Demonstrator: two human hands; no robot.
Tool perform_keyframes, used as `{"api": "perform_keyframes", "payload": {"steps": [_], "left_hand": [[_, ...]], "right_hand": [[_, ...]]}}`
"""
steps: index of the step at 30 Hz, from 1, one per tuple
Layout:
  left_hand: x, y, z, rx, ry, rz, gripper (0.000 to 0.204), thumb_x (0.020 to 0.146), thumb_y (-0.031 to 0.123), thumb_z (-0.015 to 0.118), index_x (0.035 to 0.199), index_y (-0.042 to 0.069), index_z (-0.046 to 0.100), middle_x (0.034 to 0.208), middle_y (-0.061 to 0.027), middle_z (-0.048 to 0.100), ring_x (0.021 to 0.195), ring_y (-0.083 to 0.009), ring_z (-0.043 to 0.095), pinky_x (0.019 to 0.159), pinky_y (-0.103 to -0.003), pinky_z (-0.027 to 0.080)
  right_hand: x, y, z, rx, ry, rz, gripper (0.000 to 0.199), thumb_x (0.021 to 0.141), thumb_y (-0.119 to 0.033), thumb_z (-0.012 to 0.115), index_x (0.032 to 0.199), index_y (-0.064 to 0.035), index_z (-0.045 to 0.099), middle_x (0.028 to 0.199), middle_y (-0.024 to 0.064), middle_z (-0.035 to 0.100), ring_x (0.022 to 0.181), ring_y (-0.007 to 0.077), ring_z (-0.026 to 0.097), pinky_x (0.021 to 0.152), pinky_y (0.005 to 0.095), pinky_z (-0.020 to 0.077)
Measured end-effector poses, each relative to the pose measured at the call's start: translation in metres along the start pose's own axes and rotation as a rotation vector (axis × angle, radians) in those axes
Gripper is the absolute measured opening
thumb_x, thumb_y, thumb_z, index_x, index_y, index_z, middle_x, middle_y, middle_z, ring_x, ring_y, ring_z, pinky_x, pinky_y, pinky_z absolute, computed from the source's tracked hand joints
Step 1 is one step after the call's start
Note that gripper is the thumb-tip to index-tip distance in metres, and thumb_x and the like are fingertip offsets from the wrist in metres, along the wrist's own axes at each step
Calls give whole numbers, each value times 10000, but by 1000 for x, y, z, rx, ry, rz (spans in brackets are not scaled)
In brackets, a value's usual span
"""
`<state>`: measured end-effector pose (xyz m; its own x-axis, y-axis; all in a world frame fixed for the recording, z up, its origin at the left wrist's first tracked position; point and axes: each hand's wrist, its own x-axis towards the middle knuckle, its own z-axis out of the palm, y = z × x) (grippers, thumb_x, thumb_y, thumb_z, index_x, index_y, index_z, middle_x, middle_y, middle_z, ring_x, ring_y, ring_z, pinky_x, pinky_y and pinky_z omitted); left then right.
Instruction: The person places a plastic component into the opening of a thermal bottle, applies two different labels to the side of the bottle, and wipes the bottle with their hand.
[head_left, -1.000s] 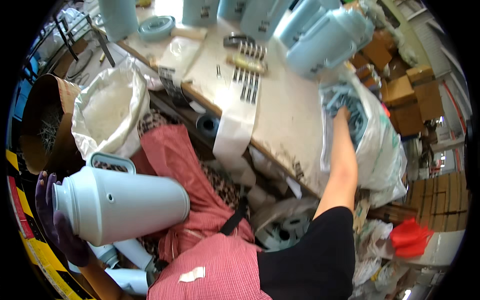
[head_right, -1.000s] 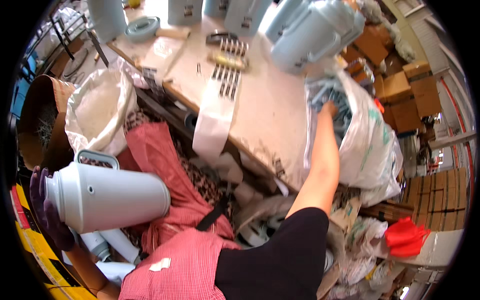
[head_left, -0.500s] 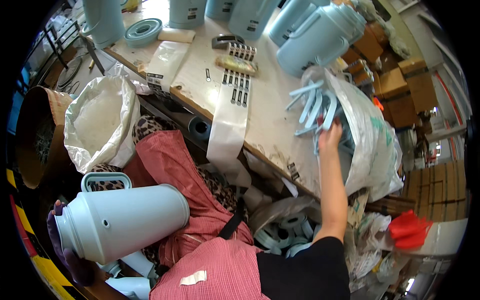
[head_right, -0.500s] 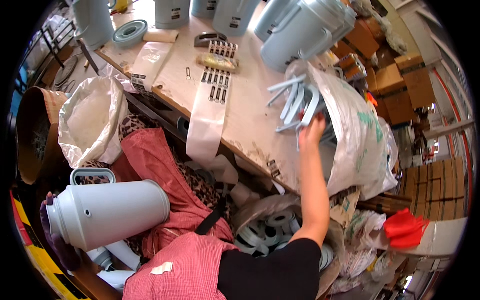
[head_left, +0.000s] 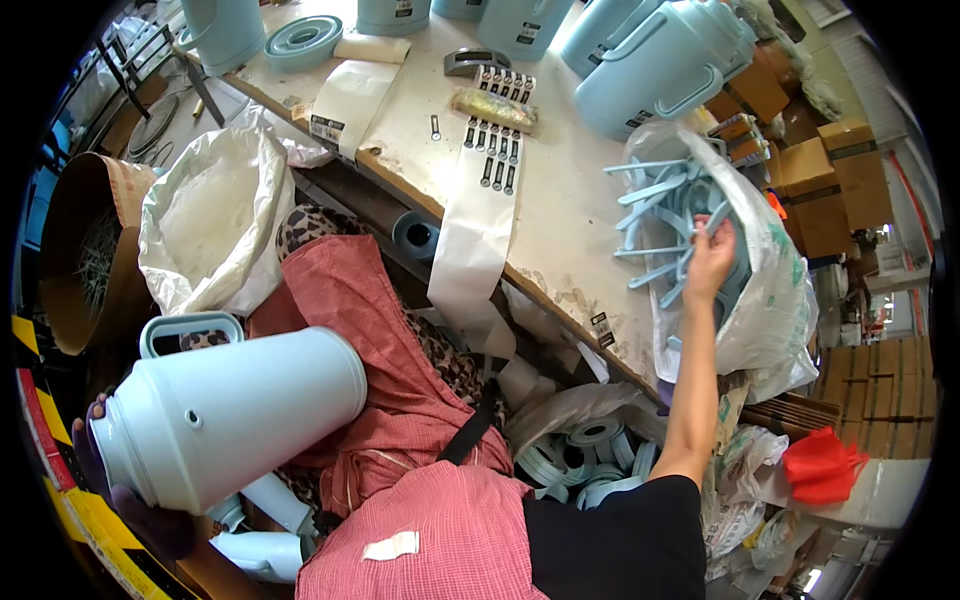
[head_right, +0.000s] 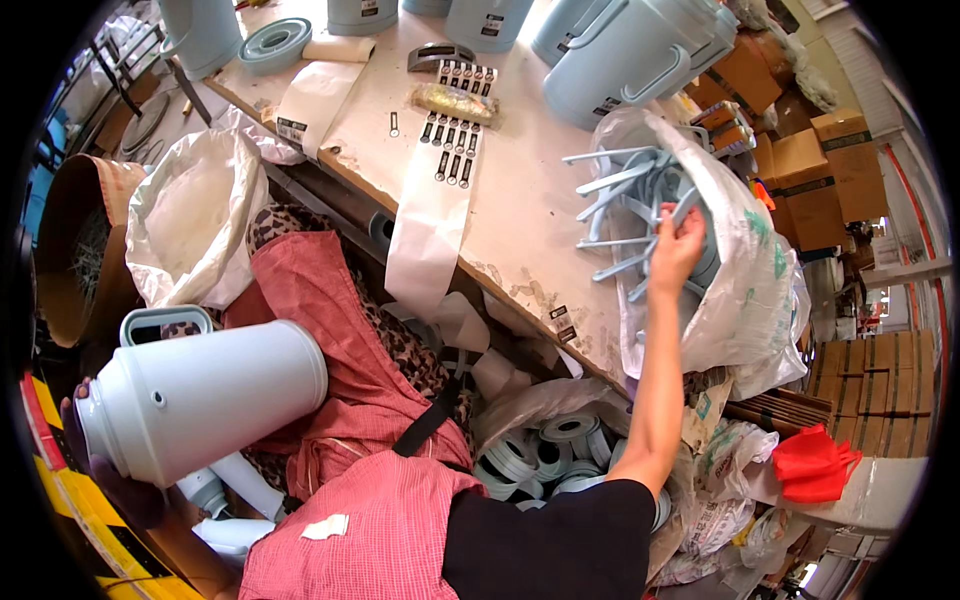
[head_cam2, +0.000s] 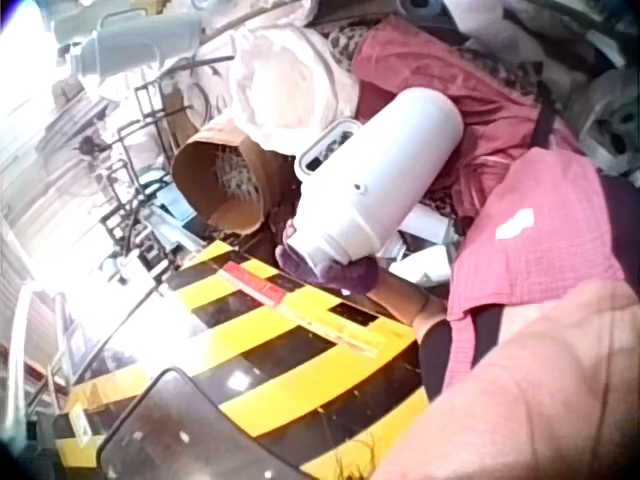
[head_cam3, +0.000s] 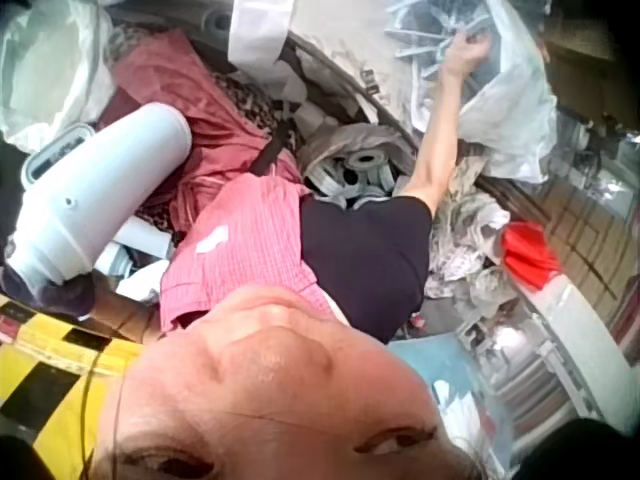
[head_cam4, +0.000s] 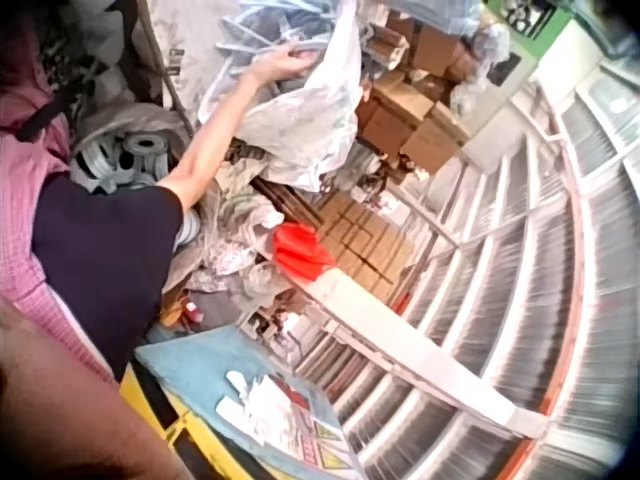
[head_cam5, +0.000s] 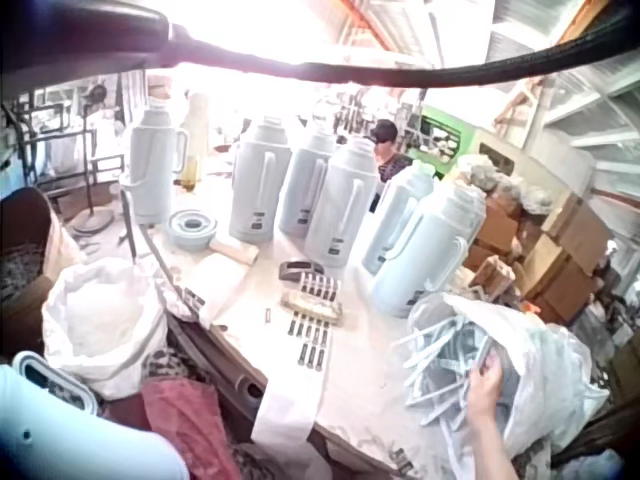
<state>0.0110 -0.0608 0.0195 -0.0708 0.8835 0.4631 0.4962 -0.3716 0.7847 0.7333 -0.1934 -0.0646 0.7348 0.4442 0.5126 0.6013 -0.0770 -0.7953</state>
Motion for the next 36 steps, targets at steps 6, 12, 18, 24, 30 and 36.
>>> {"api": "perform_keyframes", "payload": {"steps": [6,12,18,24,30,36], "left_hand": [[0,1,7,-91,-19,-72,734,1045,544,213,1543,21,348,1544,-209,425,1409,-384,442,1144,-529,399],[-1,-5,6,76,-82,101,643,1084,473,178,1539,54,353,1541,-209,421,1391,-396,468,1122,-541,434],[1,1,9,251,-24,174,549,1114,413,171,1526,113,372,1546,-211,414,1387,-415,469,1119,-547,441],[15,-6,-12,488,-154,330,509,1120,406,203,1518,142,379,1554,-211,401,1387,-420,469,1112,-553,451],[5,7,0,437,-157,470,437,1127,388,256,1556,310,274,1565,-204,368,1372,-457,471,1080,-587,468],[-7,6,-3,137,-100,175,459,1127,367,257,1561,225,309,1574,-196,348,1400,-432,437,1103,-574,456]], "right_hand": [[9,-44,-9,815,-107,638,335,1046,-188,584,1324,-10,522,915,30,583,688,93,486,619,214,408],[28,-32,-10,-560,-317,49,461,1026,-332,614,1322,22,628,642,-29,557,589,104,520,574,276,415],[1,-13,-30,-202,79,50,429,1057,-286,586,1343,33,610,829,18,639,706,84,540,617,244,438],[10,-41,-27,-180,-71,134,339,1045,-203,602,1293,25,559,865,28,673,678,46,505,612,200,403],[4,-29,6,-562,-147,-118,319,1014,-192,625,1253,15,575,820,99,743,683,250,697,637,356,512],[-12,-9,-16,-622,51,-302,372,1021,-237,623,1289,17,577,898,94,740,794,274,709,775,380,524]]}}
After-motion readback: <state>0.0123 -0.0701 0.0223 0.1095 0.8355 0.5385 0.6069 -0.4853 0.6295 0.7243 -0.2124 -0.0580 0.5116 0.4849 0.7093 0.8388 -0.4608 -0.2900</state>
